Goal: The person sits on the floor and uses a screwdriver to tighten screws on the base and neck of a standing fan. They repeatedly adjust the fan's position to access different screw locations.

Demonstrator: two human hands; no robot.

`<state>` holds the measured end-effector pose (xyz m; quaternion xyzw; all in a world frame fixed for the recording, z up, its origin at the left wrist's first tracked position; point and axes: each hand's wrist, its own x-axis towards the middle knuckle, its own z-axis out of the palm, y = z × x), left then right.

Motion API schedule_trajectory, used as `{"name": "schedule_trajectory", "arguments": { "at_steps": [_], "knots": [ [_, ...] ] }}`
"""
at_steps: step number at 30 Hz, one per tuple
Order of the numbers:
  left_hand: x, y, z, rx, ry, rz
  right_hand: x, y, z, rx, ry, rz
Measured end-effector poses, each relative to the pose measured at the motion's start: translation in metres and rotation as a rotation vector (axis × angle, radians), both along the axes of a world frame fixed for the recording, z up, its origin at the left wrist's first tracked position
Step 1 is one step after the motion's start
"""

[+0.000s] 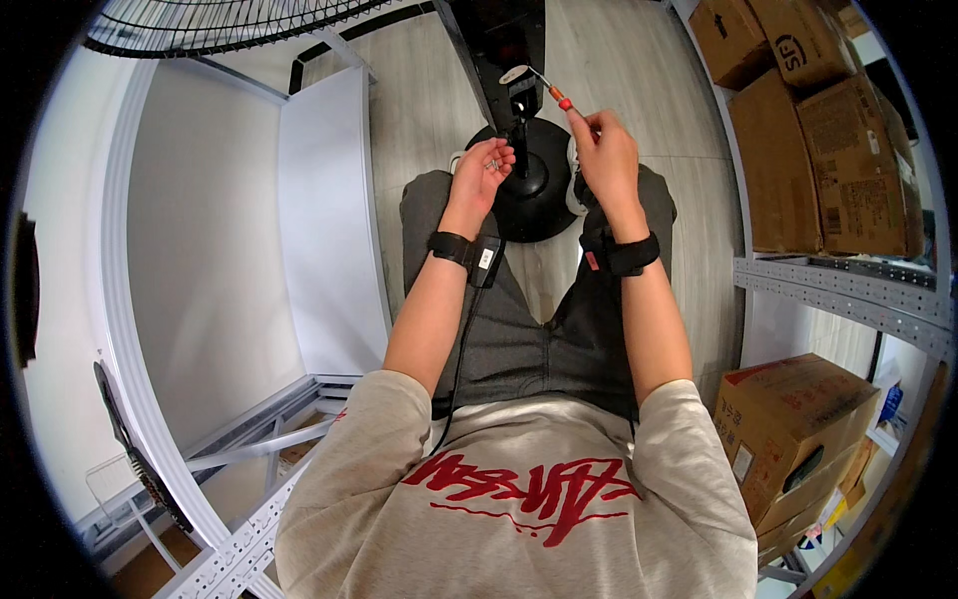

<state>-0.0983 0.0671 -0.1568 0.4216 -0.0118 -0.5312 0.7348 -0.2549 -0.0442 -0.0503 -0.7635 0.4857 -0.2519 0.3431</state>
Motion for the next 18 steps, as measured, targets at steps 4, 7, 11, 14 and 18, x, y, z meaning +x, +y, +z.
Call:
{"name": "schedule_trajectory", "arguments": {
  "at_steps": [4,7,11,14,18],
  "knots": [
    [0.000,0.000,0.001,0.001,0.008,-0.003,-0.004,-0.010,0.002,0.351,0.051,0.060],
    [-0.003,-0.001,0.004,-0.006,0.010,-0.005,0.000,-0.001,-0.009,0.031,-0.131,-0.018],
    [-0.001,0.000,0.003,-0.007,-0.001,-0.003,0.000,0.006,-0.004,-0.147,-0.096,-0.037],
    [-0.001,-0.001,0.003,-0.008,0.001,-0.005,-0.004,-0.004,-0.008,-0.017,-0.013,0.005],
    [-0.002,-0.001,0.000,-0.007,0.013,-0.005,-0.002,-0.008,-0.005,0.257,-0.042,0.012]
  ]
}}
